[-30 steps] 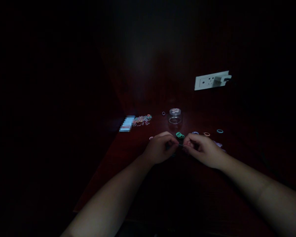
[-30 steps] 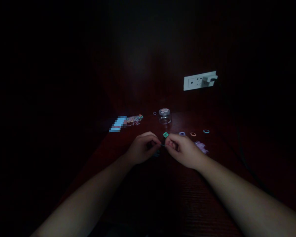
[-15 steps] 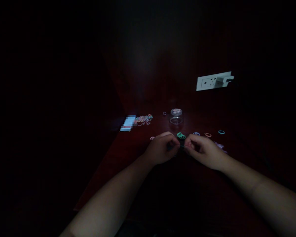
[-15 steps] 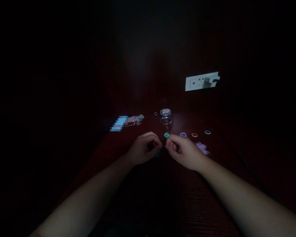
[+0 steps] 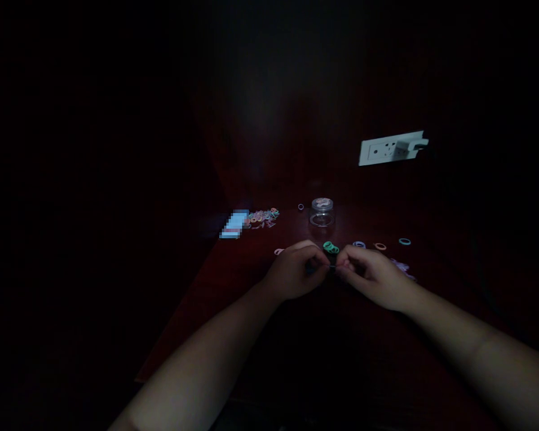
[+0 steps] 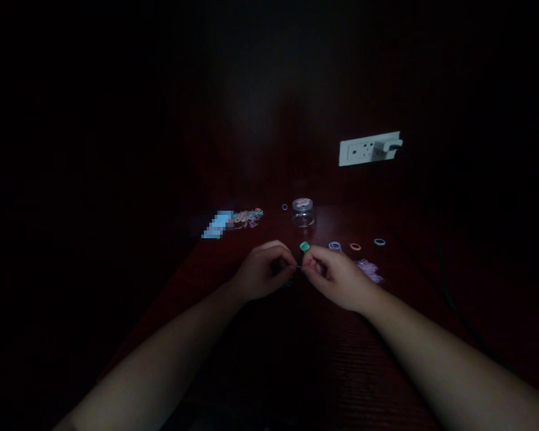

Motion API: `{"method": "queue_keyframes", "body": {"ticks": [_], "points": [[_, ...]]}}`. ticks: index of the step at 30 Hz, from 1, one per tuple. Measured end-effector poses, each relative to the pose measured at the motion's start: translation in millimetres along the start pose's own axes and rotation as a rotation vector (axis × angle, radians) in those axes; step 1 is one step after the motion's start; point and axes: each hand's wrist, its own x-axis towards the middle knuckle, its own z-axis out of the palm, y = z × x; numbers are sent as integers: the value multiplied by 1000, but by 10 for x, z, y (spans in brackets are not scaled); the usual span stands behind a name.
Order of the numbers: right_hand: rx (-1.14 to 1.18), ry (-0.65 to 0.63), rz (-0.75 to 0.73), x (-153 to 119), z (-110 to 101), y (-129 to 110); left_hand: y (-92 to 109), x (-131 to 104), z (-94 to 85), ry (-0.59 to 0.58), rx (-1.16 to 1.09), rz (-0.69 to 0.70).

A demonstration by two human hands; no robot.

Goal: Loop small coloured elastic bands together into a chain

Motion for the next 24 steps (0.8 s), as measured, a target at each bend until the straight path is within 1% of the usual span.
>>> {"method": "queue_keyframes", "body": {"ticks": [12, 24], "points": [[1, -26, 5, -3, 0, 27, -8, -3, 0, -10, -9, -1], [-15, 2, -17, 7, 6, 18, -8, -7, -5, -20, -9, -9]]}}
